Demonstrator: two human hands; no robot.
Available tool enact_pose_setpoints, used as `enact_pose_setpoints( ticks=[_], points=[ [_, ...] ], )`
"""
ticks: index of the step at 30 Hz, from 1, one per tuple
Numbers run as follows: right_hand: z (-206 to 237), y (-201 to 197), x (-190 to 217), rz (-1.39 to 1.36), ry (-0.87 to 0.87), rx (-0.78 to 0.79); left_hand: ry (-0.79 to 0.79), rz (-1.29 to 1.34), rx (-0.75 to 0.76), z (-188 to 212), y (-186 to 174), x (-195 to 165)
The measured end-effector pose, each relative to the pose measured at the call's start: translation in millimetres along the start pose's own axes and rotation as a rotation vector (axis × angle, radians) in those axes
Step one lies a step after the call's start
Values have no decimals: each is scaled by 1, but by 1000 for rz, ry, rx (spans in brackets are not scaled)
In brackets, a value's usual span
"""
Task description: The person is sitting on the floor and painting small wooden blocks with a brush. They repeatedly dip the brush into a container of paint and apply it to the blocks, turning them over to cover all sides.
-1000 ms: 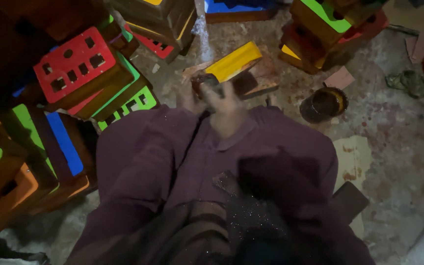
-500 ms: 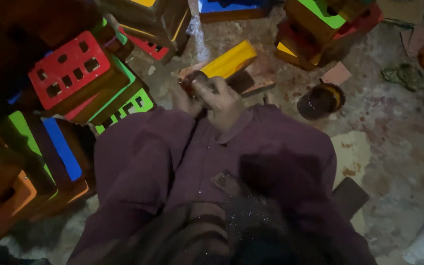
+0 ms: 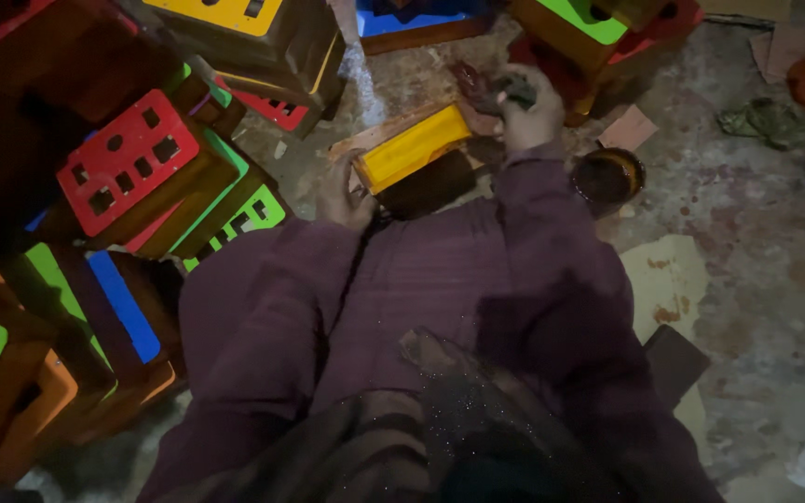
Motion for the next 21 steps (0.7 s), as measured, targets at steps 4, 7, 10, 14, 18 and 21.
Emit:
enact_pose_setpoints(
  ticks=[4, 7, 10, 14, 18, 21],
  points=[
    [13, 0, 25, 291, -241, 23, -217, 63, -83, -5, 4, 27],
    [19, -11, 44, 565, -363, 0, -84, 76, -50, -29, -2, 25],
    [18, -26, 47, 609, -211, -24, 44, -28, 41, -62, -26, 5],
    [15, -28, 53, 438, -186, -64, 57, -195, 199, -105, -39, -44],
    [12, -20, 49, 423, -171, -33, 10, -727, 424, -138, 13, -87],
    [11, -27, 52, 375, -231, -52, 174, -892, 479, -143, 65, -119]
  ],
)
Point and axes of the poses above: each hand's wrist, its own z-axis away from the middle knuckle, its own y-axis out of the palm, x = y × z, the point moved 6 cm from there along -z, towards the middle knuckle, and after that the axes turned 5 degrees about -x, right-handed, at the moved point
